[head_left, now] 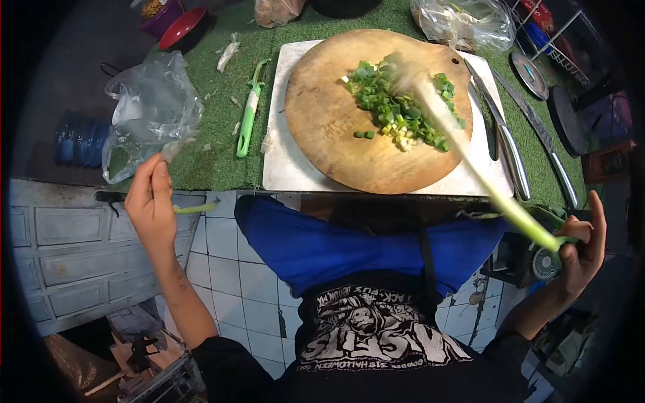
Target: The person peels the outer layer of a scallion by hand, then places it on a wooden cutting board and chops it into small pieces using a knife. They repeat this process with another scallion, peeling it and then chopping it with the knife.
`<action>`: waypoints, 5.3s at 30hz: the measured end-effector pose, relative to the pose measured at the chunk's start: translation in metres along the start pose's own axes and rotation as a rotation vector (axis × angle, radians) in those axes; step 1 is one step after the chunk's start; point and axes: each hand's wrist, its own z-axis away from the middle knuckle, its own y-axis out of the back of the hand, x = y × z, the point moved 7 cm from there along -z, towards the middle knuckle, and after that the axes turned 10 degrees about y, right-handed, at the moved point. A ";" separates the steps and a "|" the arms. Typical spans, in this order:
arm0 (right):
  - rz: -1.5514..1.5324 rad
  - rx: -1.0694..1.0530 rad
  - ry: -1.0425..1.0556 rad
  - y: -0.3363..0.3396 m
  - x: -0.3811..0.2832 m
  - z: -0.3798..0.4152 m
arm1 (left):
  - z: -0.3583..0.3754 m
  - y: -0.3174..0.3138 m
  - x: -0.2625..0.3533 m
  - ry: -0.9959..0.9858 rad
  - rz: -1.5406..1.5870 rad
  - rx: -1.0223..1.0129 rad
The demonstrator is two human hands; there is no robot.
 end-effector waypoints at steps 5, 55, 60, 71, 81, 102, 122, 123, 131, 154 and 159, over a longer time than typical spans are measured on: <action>0.244 -0.016 -0.142 0.055 0.026 0.013 | 0.003 0.012 -0.009 0.117 0.292 0.010; -1.508 0.309 -0.457 -0.200 -0.050 0.020 | 0.093 -0.146 0.220 -0.307 0.571 -0.579; -0.983 0.269 -0.486 -0.150 -0.015 0.021 | 0.106 -0.192 0.220 -0.018 0.724 -0.753; 0.321 -0.038 -0.214 -0.078 0.030 -0.038 | 0.107 -0.171 0.274 -0.415 0.692 -0.465; 0.381 -0.023 -0.298 -0.059 0.043 -0.026 | 0.115 -0.217 0.247 -0.402 0.300 -0.213; 0.177 -0.395 -0.277 -0.056 -0.011 0.033 | 0.122 -0.228 0.246 -0.298 0.201 -0.252; 0.221 -0.516 -0.262 -0.069 -0.007 0.033 | 0.120 -0.229 0.249 -0.320 0.199 -0.233; 0.224 -0.521 -0.221 -0.069 -0.008 0.033 | 0.120 -0.230 0.249 -0.312 0.212 -0.239; 0.198 -0.542 -0.236 -0.080 -0.012 0.037 | 0.125 -0.229 0.251 -0.335 0.197 -0.192; 0.107 -0.157 -0.419 -0.088 0.036 -0.003 | 0.143 -0.200 0.202 -0.248 0.429 -0.379; 0.047 -0.146 -0.488 -0.092 0.042 -0.011 | 0.147 -0.200 0.184 -0.173 0.469 -0.404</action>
